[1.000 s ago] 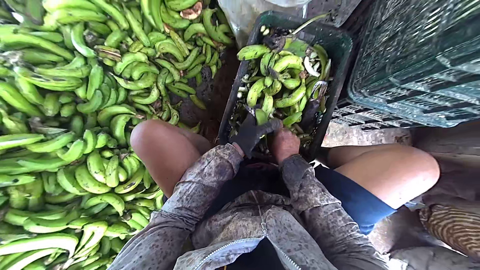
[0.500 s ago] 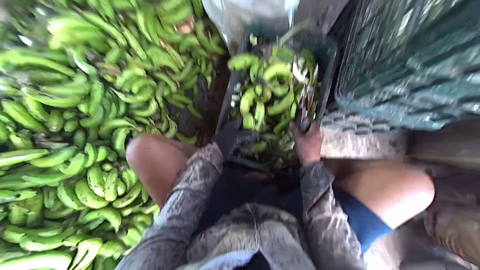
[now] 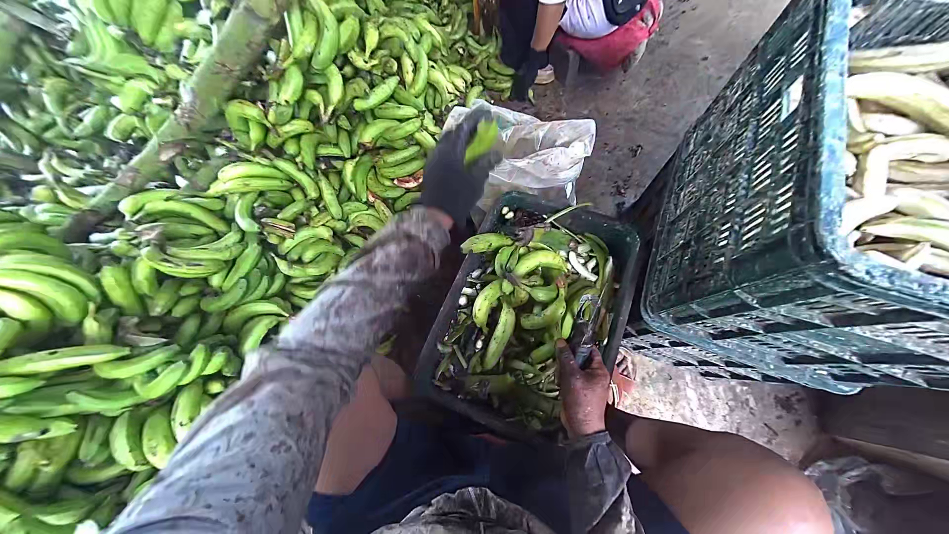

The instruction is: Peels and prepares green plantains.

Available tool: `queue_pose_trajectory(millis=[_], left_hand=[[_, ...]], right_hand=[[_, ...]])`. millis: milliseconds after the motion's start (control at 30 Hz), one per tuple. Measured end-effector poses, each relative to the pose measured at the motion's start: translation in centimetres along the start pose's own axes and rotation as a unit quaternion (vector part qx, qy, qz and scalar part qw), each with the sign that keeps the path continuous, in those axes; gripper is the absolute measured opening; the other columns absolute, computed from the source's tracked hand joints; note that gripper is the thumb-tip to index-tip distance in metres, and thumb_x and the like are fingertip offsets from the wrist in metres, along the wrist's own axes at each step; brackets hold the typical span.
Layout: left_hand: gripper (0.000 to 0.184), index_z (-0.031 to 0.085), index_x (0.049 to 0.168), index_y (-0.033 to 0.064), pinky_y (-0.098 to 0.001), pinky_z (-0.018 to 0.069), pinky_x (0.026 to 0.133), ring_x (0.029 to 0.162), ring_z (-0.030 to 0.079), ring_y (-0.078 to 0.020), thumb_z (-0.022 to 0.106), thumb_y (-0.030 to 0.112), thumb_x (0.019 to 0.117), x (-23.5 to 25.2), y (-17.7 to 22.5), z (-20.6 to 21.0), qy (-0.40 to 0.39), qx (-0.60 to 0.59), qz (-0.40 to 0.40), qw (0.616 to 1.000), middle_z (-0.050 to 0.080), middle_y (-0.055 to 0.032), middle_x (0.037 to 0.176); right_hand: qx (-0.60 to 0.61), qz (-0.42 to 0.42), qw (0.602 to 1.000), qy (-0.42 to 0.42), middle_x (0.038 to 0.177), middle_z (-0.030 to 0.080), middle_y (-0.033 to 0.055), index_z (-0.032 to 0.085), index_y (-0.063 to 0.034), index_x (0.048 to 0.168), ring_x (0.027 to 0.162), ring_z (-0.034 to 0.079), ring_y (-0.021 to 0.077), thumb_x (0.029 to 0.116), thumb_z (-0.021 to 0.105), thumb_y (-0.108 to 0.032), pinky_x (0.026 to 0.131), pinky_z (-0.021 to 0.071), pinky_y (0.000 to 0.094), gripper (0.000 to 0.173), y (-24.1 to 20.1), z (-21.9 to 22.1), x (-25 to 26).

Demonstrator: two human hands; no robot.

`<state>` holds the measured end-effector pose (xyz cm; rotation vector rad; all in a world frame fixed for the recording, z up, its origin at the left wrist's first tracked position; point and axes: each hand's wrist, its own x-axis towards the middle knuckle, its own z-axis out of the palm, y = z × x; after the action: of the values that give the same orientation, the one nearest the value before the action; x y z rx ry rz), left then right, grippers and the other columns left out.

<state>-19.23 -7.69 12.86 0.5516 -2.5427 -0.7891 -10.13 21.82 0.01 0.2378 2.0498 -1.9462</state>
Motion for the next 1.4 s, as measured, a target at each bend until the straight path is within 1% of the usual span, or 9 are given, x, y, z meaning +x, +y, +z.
queue_pose_trajectory(millis=[133,267,433,533,667,867,1033,1200,1400], left_hand=[[0.064,0.046,0.153,0.0284,-0.0588,0.0409,0.111,0.139,0.047,-0.035,0.066,0.044,0.0945,10.4,0.8,1.4,-0.026,0.2,-0.014,0.979,0.05,-0.0126,0.151],[0.082,0.059,0.14,0.017,-0.0722,0.036,0.107,0.144,0.038,-0.0439,0.065,0.074,0.0819,13.2,0.6,6.8,-0.144,0.327,-0.022,0.934,0.048,-0.0191,0.152],[0.112,0.027,0.162,0.0283,-0.0709,0.0321,0.111,0.146,0.037,-0.0413,0.075,0.075,0.072,13.8,-0.6,14.2,-0.265,0.321,0.017,0.909,0.042,-0.0186,0.157],[0.09,0.023,0.163,0.0324,-0.072,0.0432,0.1,0.131,0.053,-0.0464,0.069,0.058,0.0893,13.6,-2.3,16.7,-0.284,0.284,-0.034,0.915,0.054,-0.0238,0.145],[0.054,0.046,0.154,0.0293,-0.0702,0.0505,0.089,0.117,0.062,-0.0472,0.054,0.027,0.1006,7.6,-2.1,18.0,-0.306,0.312,-0.005,0.899,0.059,-0.0234,0.137],[0.054,0.05,0.151,0.0207,-0.0616,0.0445,0.106,0.129,0.057,-0.0384,0.057,0.041,0.1014,3.6,-4.2,16.1,-0.323,0.203,0.061,0.923,0.058,-0.0191,0.141],[0.051,0.055,0.146,0.015,-0.0387,0.0434,0.113,0.129,0.057,-0.0222,0.057,0.04,0.1025,1.5,-3.1,10.2,-0.188,0.075,0.089,0.975,0.061,-0.0125,0.138],[0.047,0.055,0.146,0.0158,-0.0337,0.0547,0.101,0.115,0.066,-0.0127,0.061,0.033,0.1021,-8.2,-1.6,4.3,-0.185,-0.032,-0.013,0.982,0.065,-0.0067,0.132],[0.046,0.057,0.144,0.0166,-0.0399,0.0583,0.095,0.106,0.069,-0.0142,0.064,0.031,0.1007,-23.4,-3.9,2.6,-0.232,-0.079,-0.073,0.967,0.07,-0.0064,0.123]], right_hand=[[0.025,0.009,1.0,0.017,0.072,0.058,-0.0011,0.064,0.0006,0.11,0.053,0.05,0.0036,0.0957,0.072,-0.012,0.051,0.0462,0.0212,0.02,-0.1,0.1,0.7],[0.064,-0.004,0.997,0.035,0.069,0.058,-0.0018,0.064,0.0009,0.106,0.051,0.051,0.0031,0.0946,0.07,-0.008,0.05,0.0477,0.0198,0.016,-0.4,0.5,1.2],[0.105,0.008,0.994,0.03,0.067,0.057,-0.0025,0.063,0.0,0.102,0.05,0.05,0.0032,0.0938,0.069,-0.007,0.049,0.0472,0.019,0.012,-1.0,0.5,2.2],[0.12,0.008,0.992,0.03,0.068,0.058,-0.0029,0.063,0.0,0.102,0.05,0.051,0.0029,0.0937,0.068,-0.006,0.049,0.0476,0.0185,0.011,-1.5,0.4,2.8],[0.112,0.016,0.993,0.025,0.071,0.06,-0.0014,0.064,0.0019,0.108,0.051,0.053,0.004,0.0949,0.068,-0.008,0.049,0.05,0.0204,0.017,-2.4,-0.1,3.7],[0.031,-0.036,0.998,0.051,0.082,0.063,0.0018,0.06,-0.0011,0.12,0.065,0.061,0.008,0.1001,0.064,-0.017,0.061,0.0569,0.0293,0.026,-0.4,-2.0,3.8],[-0.12,-0.064,0.987,0.083,0.093,0.069,0.0043,0.065,-0.0051,0.119,0.082,0.068,0.0096,0.1005,0.068,-0.033,0.079,0.0586,0.0324,0.033,1.0,-3.5,4.1],[-0.317,0.062,0.945,-0.046,0.095,0.071,0.0196,0.067,-0.0031,0.119,0.089,0.069,0.0384,0.0873,0.077,-0.056,0.082,0.0536,0.0643,0.063,1.9,-2.1,2.6],[-0.39,0.075,0.914,-0.088,0.109,0.071,0.0245,0.067,-0.0017,0.123,0.104,0.069,0.0428,0.0939,0.073,-0.039,0.091,0.0531,0.0653,0.047,3.3,0.2,0.8]])
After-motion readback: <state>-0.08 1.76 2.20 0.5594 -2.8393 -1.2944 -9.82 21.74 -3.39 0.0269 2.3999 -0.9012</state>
